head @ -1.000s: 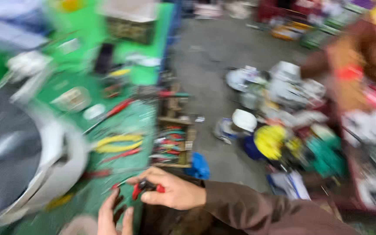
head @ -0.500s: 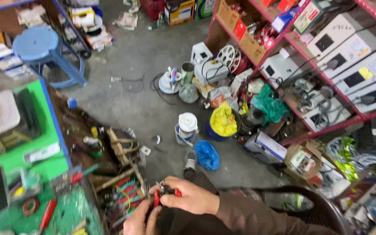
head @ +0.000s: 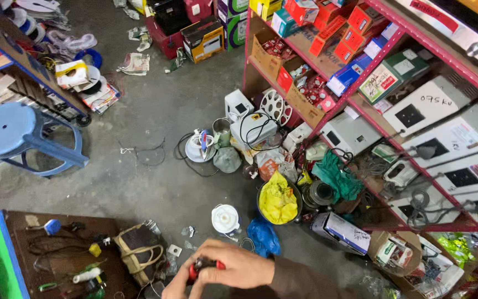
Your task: The person disassembles and repairs an appliance component on a green workbench, manipulating wires, plastic housing parts, and a small switch element using a screwdriver and pliers.
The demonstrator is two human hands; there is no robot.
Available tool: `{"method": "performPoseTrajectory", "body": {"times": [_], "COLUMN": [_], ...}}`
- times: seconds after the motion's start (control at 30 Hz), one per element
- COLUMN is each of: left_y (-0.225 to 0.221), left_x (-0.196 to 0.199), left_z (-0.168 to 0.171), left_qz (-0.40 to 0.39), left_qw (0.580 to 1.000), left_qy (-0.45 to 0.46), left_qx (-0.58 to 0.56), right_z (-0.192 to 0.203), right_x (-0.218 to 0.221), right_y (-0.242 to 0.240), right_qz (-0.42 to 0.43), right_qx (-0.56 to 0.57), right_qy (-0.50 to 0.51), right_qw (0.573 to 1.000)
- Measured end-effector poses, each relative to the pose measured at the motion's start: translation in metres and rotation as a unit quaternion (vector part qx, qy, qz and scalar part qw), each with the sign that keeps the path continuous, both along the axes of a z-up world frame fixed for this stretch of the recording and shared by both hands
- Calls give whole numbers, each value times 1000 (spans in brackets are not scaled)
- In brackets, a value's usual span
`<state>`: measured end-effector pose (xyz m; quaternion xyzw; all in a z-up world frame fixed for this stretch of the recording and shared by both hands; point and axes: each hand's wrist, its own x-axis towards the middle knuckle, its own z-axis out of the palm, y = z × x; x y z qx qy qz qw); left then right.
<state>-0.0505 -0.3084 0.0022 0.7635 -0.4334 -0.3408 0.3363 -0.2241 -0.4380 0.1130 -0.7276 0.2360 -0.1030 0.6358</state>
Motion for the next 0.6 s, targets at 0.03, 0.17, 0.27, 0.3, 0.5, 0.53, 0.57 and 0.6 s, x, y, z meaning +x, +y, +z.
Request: {"method": "performPoseTrajectory", "body": {"times": [0.03,0.17,0.27,0.3,0.5,0.53,0.57,0.6], "left_y": [-23,-92,-129,-141,-203,-211,-221,-230], "left_x": [-4,-20,-34,-37,-40,-36,-31,-25], "left_z": [24,82,92,94,88,71,54,34], "left_qz": [-3,-114,-118,-98,-31,-35,-43,-49], "left_qw": [1000,983,965,951,899,898,896,893], "left_qy": [-2,110,218,276,381,382,385,389], "left_qx": [3,97,83,98,212,215,217,221], "right_z": [1,-14,-36,-43,-126,-114,-104,-97], "right_x": [-6,-35,-66,-75,-130,-124,-118,-111], "right_y": [-19,-84,-144,-167,-321,-343,-366,-389], "right_qz": [-3,-47,-118,-169,-356,-360,-399,-435], "right_qx": [3,99,111,58,-66,-64,-31,5], "right_qy": [-2,-18,-7,30,204,206,260,313], "right_qw": [1000,994,987,983,910,908,879,844]}}
